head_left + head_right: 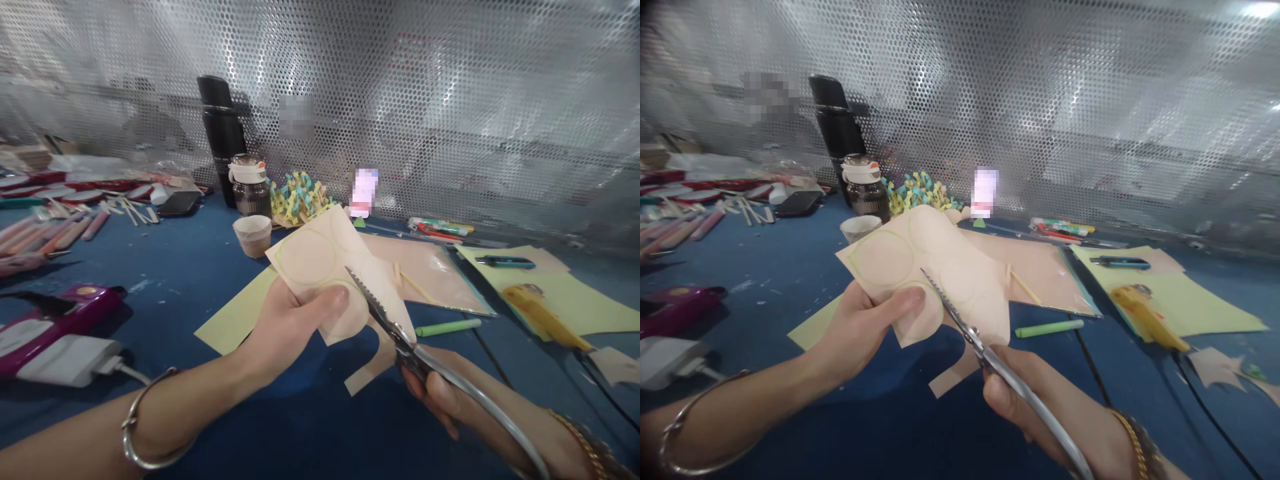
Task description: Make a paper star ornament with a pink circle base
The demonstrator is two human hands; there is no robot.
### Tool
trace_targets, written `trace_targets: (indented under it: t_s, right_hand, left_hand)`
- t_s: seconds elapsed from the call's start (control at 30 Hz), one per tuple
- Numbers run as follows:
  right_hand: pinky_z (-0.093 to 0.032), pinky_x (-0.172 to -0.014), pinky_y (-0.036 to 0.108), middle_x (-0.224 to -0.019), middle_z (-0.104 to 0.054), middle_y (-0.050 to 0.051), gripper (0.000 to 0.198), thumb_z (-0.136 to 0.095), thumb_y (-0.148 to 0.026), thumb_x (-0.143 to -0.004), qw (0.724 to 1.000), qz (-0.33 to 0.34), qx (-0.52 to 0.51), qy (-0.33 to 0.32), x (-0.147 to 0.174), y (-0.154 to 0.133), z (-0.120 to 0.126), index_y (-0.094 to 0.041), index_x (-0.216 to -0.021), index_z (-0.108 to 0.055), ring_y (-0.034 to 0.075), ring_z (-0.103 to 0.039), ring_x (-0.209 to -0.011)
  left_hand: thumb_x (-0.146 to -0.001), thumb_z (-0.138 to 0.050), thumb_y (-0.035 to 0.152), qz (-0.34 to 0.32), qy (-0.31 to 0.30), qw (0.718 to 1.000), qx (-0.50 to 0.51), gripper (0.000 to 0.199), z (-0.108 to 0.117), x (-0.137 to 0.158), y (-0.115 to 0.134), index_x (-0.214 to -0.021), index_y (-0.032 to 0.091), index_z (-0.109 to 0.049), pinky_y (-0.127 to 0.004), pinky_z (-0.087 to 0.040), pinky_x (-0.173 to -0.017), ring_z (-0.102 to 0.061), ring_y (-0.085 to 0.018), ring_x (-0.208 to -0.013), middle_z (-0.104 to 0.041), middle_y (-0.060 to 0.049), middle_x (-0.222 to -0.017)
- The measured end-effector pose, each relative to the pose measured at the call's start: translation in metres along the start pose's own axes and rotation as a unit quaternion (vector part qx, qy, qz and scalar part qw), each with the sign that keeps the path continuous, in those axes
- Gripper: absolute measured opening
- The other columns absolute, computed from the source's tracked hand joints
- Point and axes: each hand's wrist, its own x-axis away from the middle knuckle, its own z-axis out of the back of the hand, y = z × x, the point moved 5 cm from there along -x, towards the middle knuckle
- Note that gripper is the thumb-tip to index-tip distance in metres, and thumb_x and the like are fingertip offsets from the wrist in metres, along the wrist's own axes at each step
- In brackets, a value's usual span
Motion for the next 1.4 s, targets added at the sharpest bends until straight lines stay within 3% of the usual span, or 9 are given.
trace_targets:
  t_s: [0.5, 0.7, 0.83, 1.17, 1.4]
  right_hand:
    - [-0.038, -0.047, 0.021, -0.069, -0.042, -0.002, 0.046, -0.032, -0.06, -0.093, 1.0, -0.007, -0.015, -0.011, -0.002, -0.009, -0.002, -0.019, -0.086, -0.051, 0.009, -0.04, -0.054]
    - [-0.037, -0.05, 0.023, -0.07, -0.044, -0.002, 0.041, -0.034, -0.057, -0.094, 1.0, -0.011, 0.007, -0.009, 0.001, 0.0, -0.001, -0.02, -0.081, -0.047, 0.011, -0.04, -0.056]
    - [-0.03, -0.046, 0.024, -0.064, -0.042, -0.002, 0.041, -0.035, -0.059, -0.092, 0.999, -0.031, 0.016, 0.003, 0.003, 0.002, 0.0, -0.021, -0.08, -0.047, 0.012, -0.037, -0.053]
    - [-0.035, -0.042, 0.022, -0.059, -0.046, -0.001, 0.034, -0.038, -0.047, -0.095, 0.996, 0.002, 0.082, 0.027, 0.001, -0.014, 0.007, -0.022, -0.084, -0.057, 0.011, -0.04, -0.048]
    - [-0.035, -0.045, 0.022, -0.061, -0.045, -0.002, 0.034, -0.038, -0.046, -0.096, 0.997, 0.009, 0.078, 0.027, 0.0, -0.015, 0.007, -0.021, -0.088, -0.058, 0.011, -0.039, -0.05]
  left_hand:
    - [-0.084, -0.065, 0.023, 0.029, -0.007, 1.0, -0.008, 0.029, -0.001, 0.002, -0.002, -0.113, 0.021, -0.067, -0.029, -0.056, -0.073, -0.066, -0.018, -0.088, -0.072, -0.004, -0.098]
    - [-0.083, -0.066, 0.022, 0.028, -0.003, 1.0, -0.006, 0.033, -0.001, 0.002, -0.001, -0.116, 0.021, -0.065, -0.032, -0.055, -0.084, -0.066, -0.021, -0.1, -0.07, -0.005, -0.113]
    - [-0.082, -0.067, 0.025, 0.024, -0.003, 0.999, -0.025, 0.032, 0.0, 0.001, 0.0, -0.113, 0.021, -0.066, -0.03, -0.056, -0.082, -0.067, -0.021, -0.099, -0.072, -0.005, -0.11]
    - [-0.081, -0.068, 0.026, 0.014, -0.006, 0.998, -0.053, 0.03, -0.001, 0.001, 0.005, -0.111, 0.021, -0.067, -0.03, -0.056, -0.084, -0.067, -0.021, -0.101, -0.072, -0.005, -0.112]
    - [-0.08, -0.069, 0.028, 0.026, 0.009, 0.997, -0.076, 0.024, 0.001, 0.0, 0.004, -0.102, 0.02, -0.07, -0.028, -0.057, -0.077, -0.068, -0.019, -0.092, -0.074, -0.004, -0.101]
